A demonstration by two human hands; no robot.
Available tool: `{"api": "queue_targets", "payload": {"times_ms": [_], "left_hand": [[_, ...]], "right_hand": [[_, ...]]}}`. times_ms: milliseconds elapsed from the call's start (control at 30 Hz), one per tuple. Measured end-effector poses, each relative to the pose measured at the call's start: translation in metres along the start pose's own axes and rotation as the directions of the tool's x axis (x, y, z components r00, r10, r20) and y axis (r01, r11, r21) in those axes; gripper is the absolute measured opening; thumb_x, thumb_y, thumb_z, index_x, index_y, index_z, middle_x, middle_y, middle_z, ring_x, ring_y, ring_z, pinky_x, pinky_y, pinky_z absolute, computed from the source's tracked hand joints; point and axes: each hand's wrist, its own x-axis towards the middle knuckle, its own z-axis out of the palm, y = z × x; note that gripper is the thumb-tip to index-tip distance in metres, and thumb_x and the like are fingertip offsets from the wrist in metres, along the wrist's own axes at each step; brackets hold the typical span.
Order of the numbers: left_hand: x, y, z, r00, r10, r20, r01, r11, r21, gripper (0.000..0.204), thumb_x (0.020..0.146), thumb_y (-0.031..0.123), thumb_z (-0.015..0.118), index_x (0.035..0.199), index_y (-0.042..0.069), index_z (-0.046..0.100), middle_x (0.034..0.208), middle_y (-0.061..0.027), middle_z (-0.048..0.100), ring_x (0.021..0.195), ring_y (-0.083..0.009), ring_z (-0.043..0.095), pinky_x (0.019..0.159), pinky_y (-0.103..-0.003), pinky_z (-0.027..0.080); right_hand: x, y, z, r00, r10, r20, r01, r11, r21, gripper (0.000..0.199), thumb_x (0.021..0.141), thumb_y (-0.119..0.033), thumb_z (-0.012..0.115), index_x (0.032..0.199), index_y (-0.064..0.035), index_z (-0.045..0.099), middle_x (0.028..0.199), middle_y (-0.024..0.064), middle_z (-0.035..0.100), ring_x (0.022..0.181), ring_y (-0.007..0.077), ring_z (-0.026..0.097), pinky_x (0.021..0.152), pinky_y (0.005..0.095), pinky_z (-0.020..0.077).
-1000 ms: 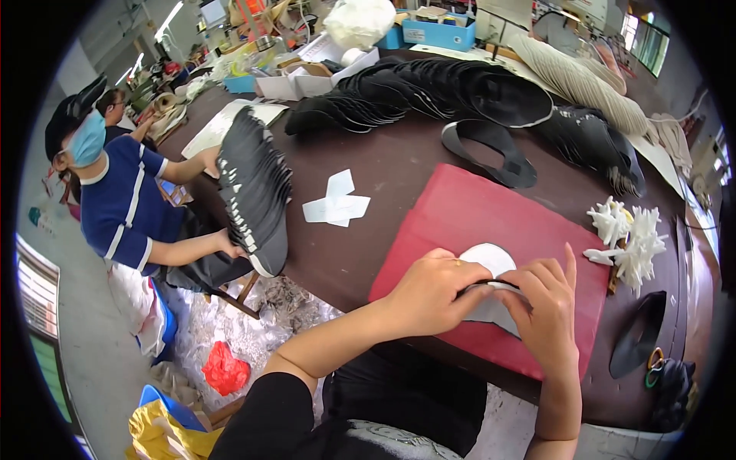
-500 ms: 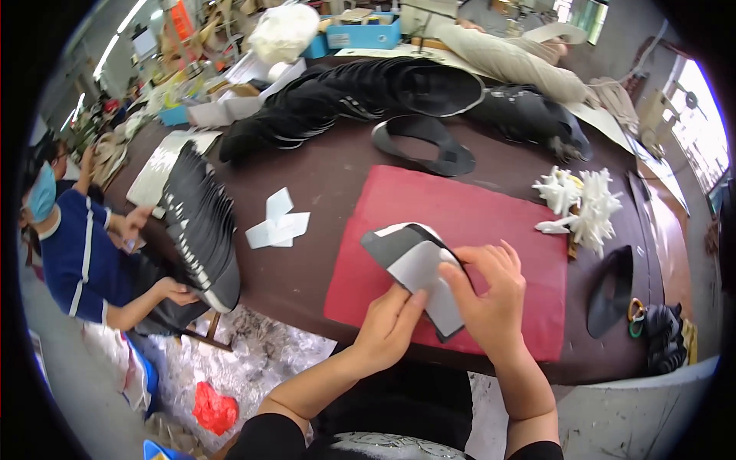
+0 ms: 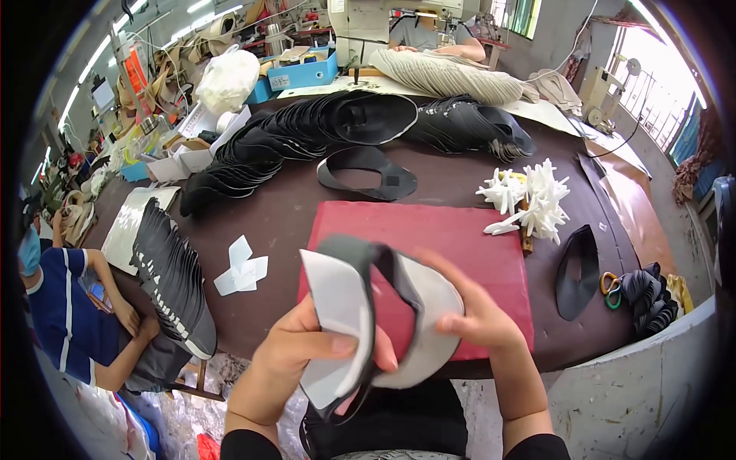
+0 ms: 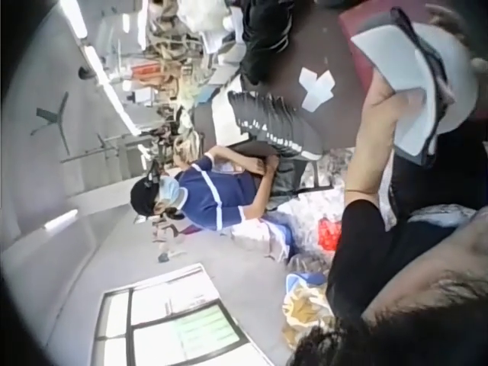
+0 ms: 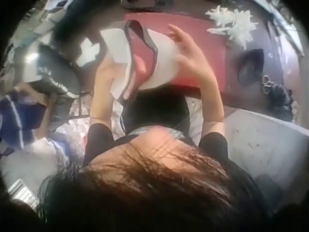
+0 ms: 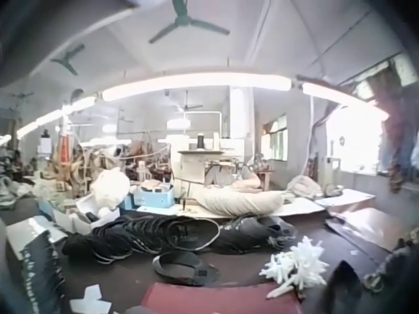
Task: Assembling shoe components by fitting liners and upper parts on a workbench.
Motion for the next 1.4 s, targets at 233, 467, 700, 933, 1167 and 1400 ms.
{"api": "queue_targets", "payload": {"times_ms": [233,467,700,933,1167,1400], "left_hand": [[0.043,0.021,-0.099,0.931,0.193,-0.311,0.366,-0.535,0.762,0.054,0.082,0.004,0.051,0.136,0.012,0.049,0.136,-0.0073,0.057,0.112,-0.0306,0.061,0.089,-0.040,0.050],[0.063,-0.045,-0.102,0.982,0.186,-0.033,0.131,-0.549,0.826,0.066,0.094,0.028,0.051,0.152,0.012,0.024,0.155,-0.0239,0.024,0.140,-0.0469,0.026,0.110,-0.062,0.026],[-0.053,0.028,-0.068,0.723,0.645,-0.245,0.681,-0.609,0.406,0.063,0.082,0.029,0.066,0.139,0.014,0.045,0.150,-0.0221,0.031,0.132,-0.0465,0.030,0.101,-0.064,0.027],[-0.211,0.052,-0.136,0.316,0.928,-0.196,0.940,-0.279,0.194,0.074,0.078,0.018,0.070,0.146,0.011,0.040,0.159,-0.0189,0.017,0.142,-0.0387,0.025,0.113,-0.046,0.028],[-0.237,0.110,-0.092,0.461,0.860,-0.218,0.879,-0.410,0.242,0.061,0.084,0.020,0.066,0.140,0.006,0.047,0.148,-0.0176,0.040,0.133,-0.0334,0.043,0.106,-0.038,0.037],[-0.282,0.190,-0.092,0.351,0.934,-0.066,0.884,-0.307,0.352,0.042,0.089,0.021,0.060,0.124,-0.001,0.057,0.125,-0.0176,0.062,0.114,-0.0373,0.058,0.096,-0.038,0.045]], "right_hand": [[-0.069,0.020,-0.007,0.890,0.448,-0.082,-0.434,0.778,-0.455,0.031,0.095,-0.019,0.058,0.078,0.0065,0.063,0.060,0.0080,0.061,0.048,0.0158,0.058,0.046,0.0275,0.0445],[-0.097,0.023,-0.015,0.848,0.424,-0.317,-0.473,0.338,-0.813,0.043,0.095,-0.024,0.056,0.064,0.0047,0.061,0.045,0.0083,0.054,0.035,0.0165,0.047,0.039,0.0302,0.0394],[-0.074,0.028,-0.063,0.882,0.242,-0.405,-0.470,0.530,-0.706,0.040,0.095,-0.024,0.057,0.066,0.0027,0.059,0.042,0.0056,0.048,0.035,0.0153,0.043,0.038,0.0269,0.0346],[-0.064,0.031,-0.035,0.916,0.208,-0.344,-0.401,0.507,-0.763,0.035,0.093,-0.018,0.060,0.065,0.0009,0.054,0.043,0.0041,0.046,0.037,0.0156,0.044,0.041,0.0279,0.0355],[-0.061,0.042,-0.016,0.964,0.119,-0.236,-0.264,0.470,-0.842,0.036,0.094,-0.015,0.059,0.063,0.0005,0.049,0.046,0.0050,0.046,0.037,0.0148,0.042,0.039,0.0285,0.0353],[-0.078,0.019,-0.015,0.885,0.392,-0.252,-0.401,0.366,-0.840,0.032,0.097,-0.030,0.053,0.090,-0.0004,0.061,0.074,0.0132,0.061,0.062,0.0246,0.054,0.057,0.0353,0.0433]]}}
